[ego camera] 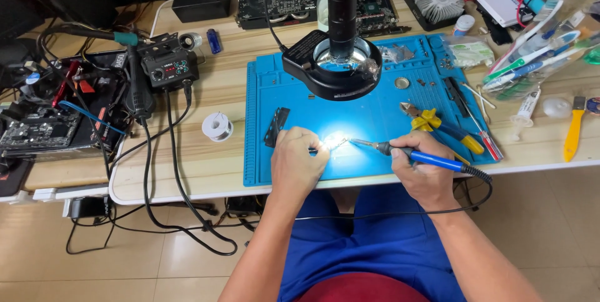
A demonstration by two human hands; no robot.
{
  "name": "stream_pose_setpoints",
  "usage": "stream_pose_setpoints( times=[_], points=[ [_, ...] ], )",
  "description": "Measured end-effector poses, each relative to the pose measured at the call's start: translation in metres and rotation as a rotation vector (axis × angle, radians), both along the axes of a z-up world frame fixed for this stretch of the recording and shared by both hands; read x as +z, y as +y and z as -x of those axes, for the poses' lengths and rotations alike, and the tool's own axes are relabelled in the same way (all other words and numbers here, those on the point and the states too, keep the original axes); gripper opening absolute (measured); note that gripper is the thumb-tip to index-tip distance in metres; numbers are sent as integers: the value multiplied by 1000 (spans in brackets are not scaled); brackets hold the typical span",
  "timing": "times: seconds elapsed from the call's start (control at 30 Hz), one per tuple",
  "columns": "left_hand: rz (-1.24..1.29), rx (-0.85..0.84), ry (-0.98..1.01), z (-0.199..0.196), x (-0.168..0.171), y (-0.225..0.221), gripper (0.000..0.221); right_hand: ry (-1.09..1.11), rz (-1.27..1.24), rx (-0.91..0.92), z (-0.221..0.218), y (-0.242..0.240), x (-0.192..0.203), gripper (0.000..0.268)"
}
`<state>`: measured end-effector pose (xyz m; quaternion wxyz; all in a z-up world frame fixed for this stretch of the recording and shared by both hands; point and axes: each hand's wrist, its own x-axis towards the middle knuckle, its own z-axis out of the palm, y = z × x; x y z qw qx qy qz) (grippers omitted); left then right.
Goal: Applying flux to a circuit board and soldering components under a digital microscope
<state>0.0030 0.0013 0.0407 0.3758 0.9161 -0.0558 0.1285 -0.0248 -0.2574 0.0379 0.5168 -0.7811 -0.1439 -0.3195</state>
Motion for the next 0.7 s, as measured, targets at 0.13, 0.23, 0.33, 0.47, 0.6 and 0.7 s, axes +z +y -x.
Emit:
stream_pose_setpoints(
  times=[0.13,0.23,0.33,0.47,0.6,0.7],
  points=[
    [-10,-1,-10,2,6,-1,21,-4,15,-24,1,0,1,7],
    [4,5,43,6,14,-1,19,-28,30,-53,0,0,-2,7],
    [-4,8,61,5,15,-1,18,-47,41,-74,-1,-1,-4,7],
    [-24,27,123,0,16,2,19,-41,35,-50,-2,-3,-6,8],
    [-23,39,207,-4,23,5,18,-54,40,-48,-1,-3,-5,8],
    [-20,29,242,-2,31,3,17,-57,45,-51,-2,-5,-9,7]
  ],
)
